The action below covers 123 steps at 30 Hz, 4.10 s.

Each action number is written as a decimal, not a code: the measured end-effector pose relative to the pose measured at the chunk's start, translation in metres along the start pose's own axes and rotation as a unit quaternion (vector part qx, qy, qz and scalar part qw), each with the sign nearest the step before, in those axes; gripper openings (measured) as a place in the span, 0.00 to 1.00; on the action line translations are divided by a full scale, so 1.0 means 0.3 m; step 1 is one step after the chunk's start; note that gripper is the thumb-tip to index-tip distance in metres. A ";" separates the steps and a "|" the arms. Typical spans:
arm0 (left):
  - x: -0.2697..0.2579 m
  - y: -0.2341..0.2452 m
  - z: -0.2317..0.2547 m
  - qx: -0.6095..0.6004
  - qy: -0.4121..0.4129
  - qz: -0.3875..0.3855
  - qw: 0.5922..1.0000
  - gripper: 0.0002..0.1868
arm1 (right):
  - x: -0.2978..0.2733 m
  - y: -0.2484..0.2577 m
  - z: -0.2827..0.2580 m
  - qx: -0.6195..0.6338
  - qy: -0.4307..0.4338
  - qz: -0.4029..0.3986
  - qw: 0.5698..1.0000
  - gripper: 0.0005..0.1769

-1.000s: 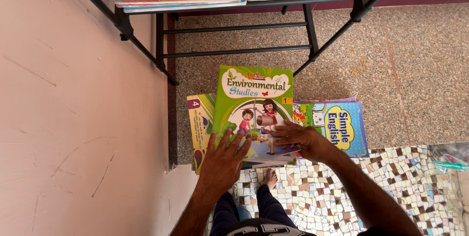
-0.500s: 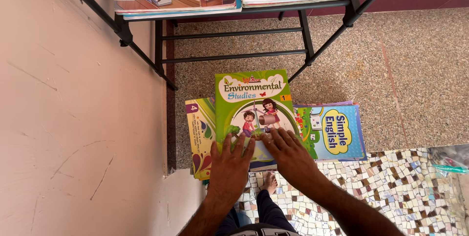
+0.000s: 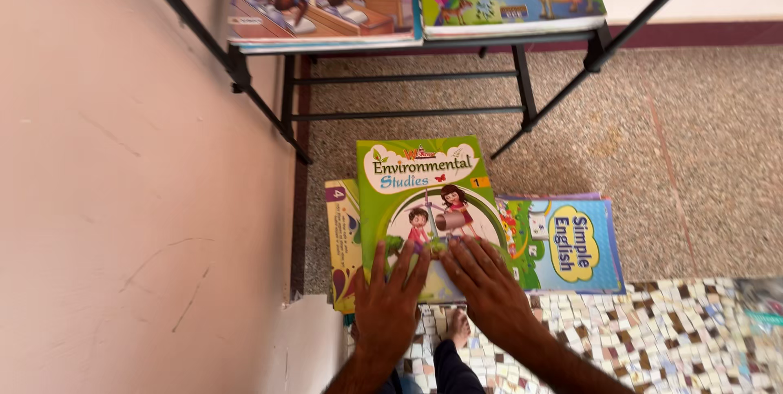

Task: The person picks up various school textbooks from a pile on the floor and places them onto a black metal bookshelf. They handle books one at a time, including Mathematics, Environmental Studies, and grammar books, arranging them in neat stacks on the shelf.

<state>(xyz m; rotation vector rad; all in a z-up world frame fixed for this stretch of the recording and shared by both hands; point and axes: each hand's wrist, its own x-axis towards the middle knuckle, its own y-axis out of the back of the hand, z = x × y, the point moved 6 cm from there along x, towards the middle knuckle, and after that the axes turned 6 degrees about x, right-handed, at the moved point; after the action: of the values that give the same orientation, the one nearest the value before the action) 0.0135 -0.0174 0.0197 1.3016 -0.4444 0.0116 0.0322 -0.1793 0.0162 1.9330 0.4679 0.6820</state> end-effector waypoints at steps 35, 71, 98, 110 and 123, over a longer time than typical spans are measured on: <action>0.544 0.517 -0.349 0.083 0.046 0.168 0.981 0.32 | 0.765 0.483 -0.073 -0.061 0.097 0.152 0.982 0.34; 0.711 0.319 -0.536 0.013 0.067 0.339 0.938 0.32 | 0.844 0.417 0.122 -0.117 0.121 0.307 0.937 0.17; 0.801 0.326 -0.576 0.018 0.095 0.320 0.942 0.24 | 0.916 0.395 0.165 -0.105 0.115 0.303 0.940 0.19; 0.776 0.345 -0.534 0.010 0.069 0.319 0.945 0.23 | 0.914 0.424 0.148 -0.092 0.095 0.310 0.942 0.13; 0.299 -0.057 -0.142 -0.121 0.061 -0.186 0.973 0.53 | 0.362 0.045 0.147 -0.041 0.061 -0.016 0.997 0.36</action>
<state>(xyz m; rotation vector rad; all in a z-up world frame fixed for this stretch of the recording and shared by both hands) 0.1133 -0.0039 0.0244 1.1189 -0.0882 -0.2674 0.1442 -0.1514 0.0408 1.8108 0.5368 0.7906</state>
